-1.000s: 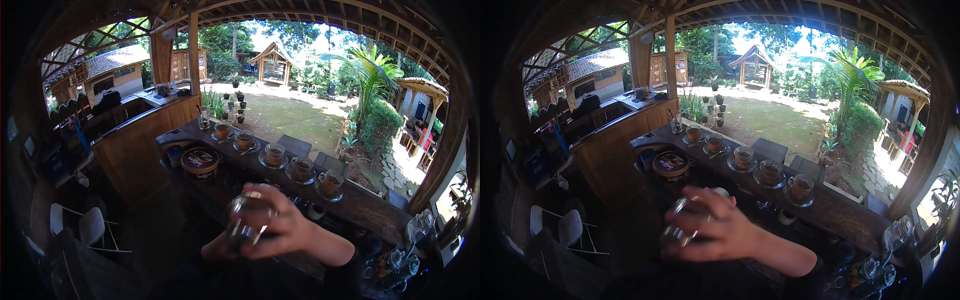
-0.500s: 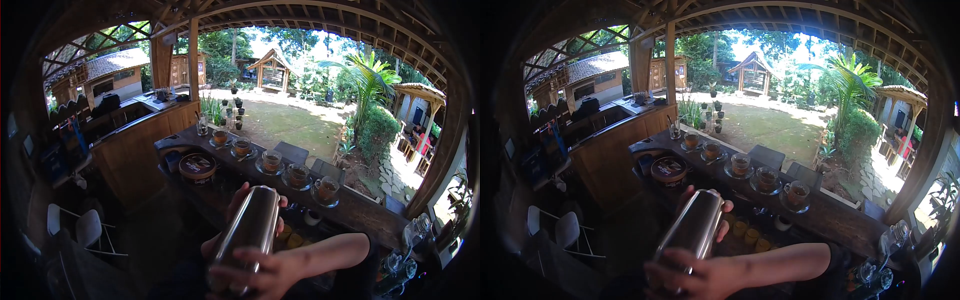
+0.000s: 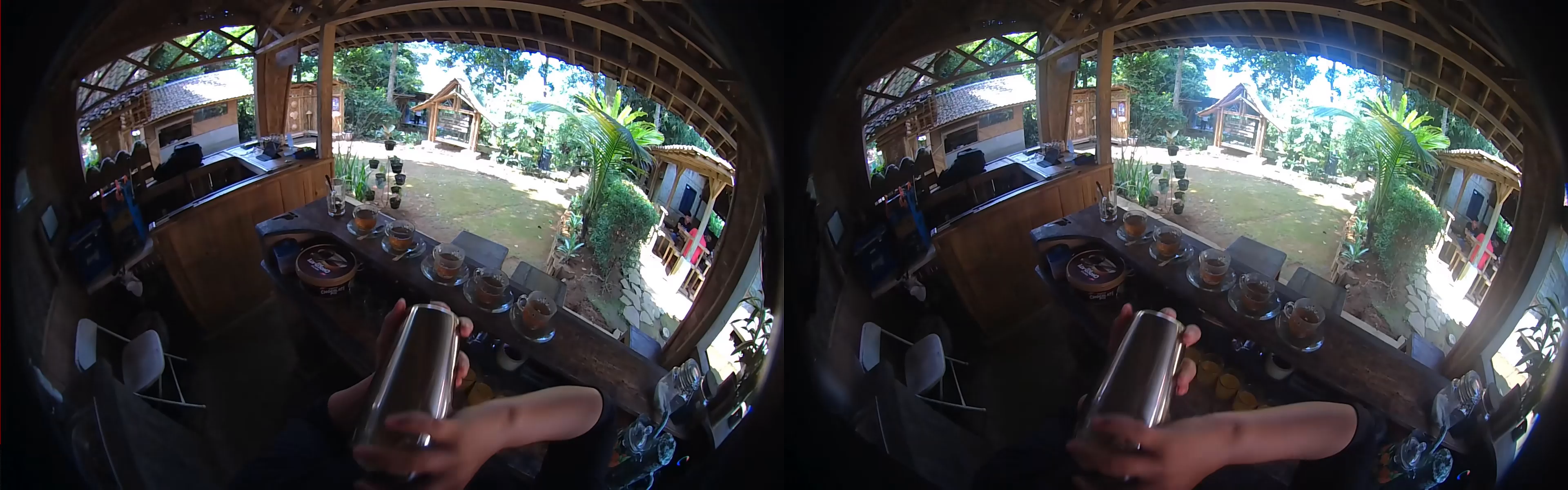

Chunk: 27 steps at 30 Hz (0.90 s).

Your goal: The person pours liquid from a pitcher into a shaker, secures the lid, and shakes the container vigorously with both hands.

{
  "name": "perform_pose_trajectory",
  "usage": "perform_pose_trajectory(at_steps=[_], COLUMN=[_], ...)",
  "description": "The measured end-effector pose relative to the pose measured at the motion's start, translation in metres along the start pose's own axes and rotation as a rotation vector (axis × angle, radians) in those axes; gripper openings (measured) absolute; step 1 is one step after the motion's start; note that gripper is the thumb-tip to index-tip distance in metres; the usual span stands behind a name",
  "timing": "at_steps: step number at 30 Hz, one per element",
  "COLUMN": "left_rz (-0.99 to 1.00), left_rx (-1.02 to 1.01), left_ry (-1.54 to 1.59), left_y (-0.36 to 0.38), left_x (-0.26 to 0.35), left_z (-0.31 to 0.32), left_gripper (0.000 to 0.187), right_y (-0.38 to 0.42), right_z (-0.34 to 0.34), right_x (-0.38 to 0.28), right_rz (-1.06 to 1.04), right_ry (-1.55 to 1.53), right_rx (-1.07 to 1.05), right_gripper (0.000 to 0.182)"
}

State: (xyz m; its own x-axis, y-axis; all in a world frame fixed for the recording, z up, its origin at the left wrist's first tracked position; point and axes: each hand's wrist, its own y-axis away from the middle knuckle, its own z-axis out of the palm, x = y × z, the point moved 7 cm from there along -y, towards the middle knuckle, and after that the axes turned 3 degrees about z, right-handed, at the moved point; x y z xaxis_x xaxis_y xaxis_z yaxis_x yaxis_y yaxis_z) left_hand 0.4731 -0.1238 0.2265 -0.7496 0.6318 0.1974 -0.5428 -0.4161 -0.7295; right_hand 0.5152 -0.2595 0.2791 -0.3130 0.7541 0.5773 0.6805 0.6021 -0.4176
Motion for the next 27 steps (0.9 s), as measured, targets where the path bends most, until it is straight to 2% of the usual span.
perform_pose_trajectory(at_steps=[1, 2, 3, 4, 5, 6, 7, 9, 11, 12, 13, 14, 15, 16, 17, 19, 21, 22, 23, 24, 25, 26, 27], left_rz=[-0.131, -0.009, -0.001, 0.119, 0.233, 0.183, 0.184, 0.193, 0.067, 0.051, 0.053, 0.101, 0.150, 0.153, 0.283, 0.524, 0.548, 0.089, 0.111, 0.159, 0.205, 0.207, 0.205], left_rx=[0.076, 0.378, 0.386, 0.456, 0.519, 0.349, 0.336, 0.544, 0.157, 0.002, 0.006, 0.132, 0.255, 0.259, 0.229, 0.150, 0.411, 0.482, 0.354, 0.196, 0.037, 0.192, 0.203], left_ry=[0.152, 0.337, 0.341, 0.051, -0.239, -1.091, -1.094, 0.123, -0.277, -0.416, -0.415, -0.226, -0.037, -0.035, 0.038, 0.183, -0.489, -0.079, -0.235, -0.334, -0.430, -0.431, -0.424], left_y=[0.010, 0.015, 0.013, 0.013, 0.017, 0.030, 0.028, 0.039, 0.016, 0.011, 0.008, 0.008, 0.012, 0.014, 0.011, 0.005, 0.030, 0.021, 0.013, 0.007, 0.003, 0.004, -0.002], left_x=[0.004, 0.007, 0.014, 0.037, 0.053, 0.027, 0.022, 0.008, 0.008, 0.009, 0.015, 0.024, 0.029, 0.025, 0.024, 0.025, 0.020, 0.019, 0.022, 0.021, 0.020, 0.026, 0.015], left_z=[-0.014, -0.033, -0.056, -0.104, -0.130, -0.102, -0.072, -0.070, -0.043, -0.026, -0.027, -0.041, -0.057, -0.074, -0.098, -0.130, -0.071, -0.085, -0.060, -0.042, -0.025, -0.030, -0.041], left_gripper=[0.063, 0.065, 0.065, 0.058, 0.057, 0.063, 0.063, 0.067, 0.061, 0.058, 0.058, 0.057, 0.056, 0.056, 0.050, 0.038, 0.040, 0.045, 0.046, 0.046, 0.045, 0.040, 0.040], right_y=[-0.001, 0.011, 0.026, 0.042, 0.060, 0.060, 0.054, 0.016, 0.001, 0.005, 0.008, 0.011, 0.025, 0.040, 0.056, 0.069, 0.031, 0.020, 0.014, 0.016, 0.018, 0.021, 0.032], right_z=[-0.006, -0.005, 0.000, 0.011, 0.015, 0.016, 0.011, 0.001, 0.011, 0.010, 0.004, 0.000, 0.001, 0.007, 0.017, 0.013, -0.001, 0.000, 0.005, 0.007, 0.007, 0.009, 0.006], right_x=[0.013, 0.043, 0.073, 0.103, 0.124, 0.118, 0.111, 0.050, -0.014, -0.011, 0.000, 0.013, 0.041, 0.065, 0.091, 0.102, 0.061, 0.031, 0.008, 0.008, -0.001, -0.012, 0.011], right_rz=[0.097, 0.186, 0.288, 0.519, 0.709, 0.690, 0.663, 0.304, 0.069, 0.067, 0.130, 0.196, 0.242, 0.322, 0.593, 0.761, 0.431, 0.380, 0.330, 0.337, 0.201, 0.065, 0.184], right_ry=[-0.089, -0.177, -0.161, -0.207, -0.347, -0.349, -0.341, -0.094, -0.013, -0.013, -0.093, -0.176, -0.178, -0.121, -0.208, -0.309, -0.137, -0.125, -0.116, -0.118, -0.013, 0.091, -0.117], right_rx=[0.044, 0.191, 0.226, 0.216, 0.368, 0.363, 0.356, 0.168, -0.037, -0.037, 0.010, 0.060, 0.217, 0.254, 0.265, 0.411, 0.332, 0.194, 0.057, 0.056, 0.091, 0.128, 0.209], right_gripper=[0.039, 0.044, 0.048, 0.049, 0.045, 0.047, 0.050, 0.038, 0.031, 0.031, 0.030, 0.029, 0.029, 0.049, 0.056, 0.052, 0.040, 0.035, 0.030, 0.030, 0.029, 0.028, 0.035])
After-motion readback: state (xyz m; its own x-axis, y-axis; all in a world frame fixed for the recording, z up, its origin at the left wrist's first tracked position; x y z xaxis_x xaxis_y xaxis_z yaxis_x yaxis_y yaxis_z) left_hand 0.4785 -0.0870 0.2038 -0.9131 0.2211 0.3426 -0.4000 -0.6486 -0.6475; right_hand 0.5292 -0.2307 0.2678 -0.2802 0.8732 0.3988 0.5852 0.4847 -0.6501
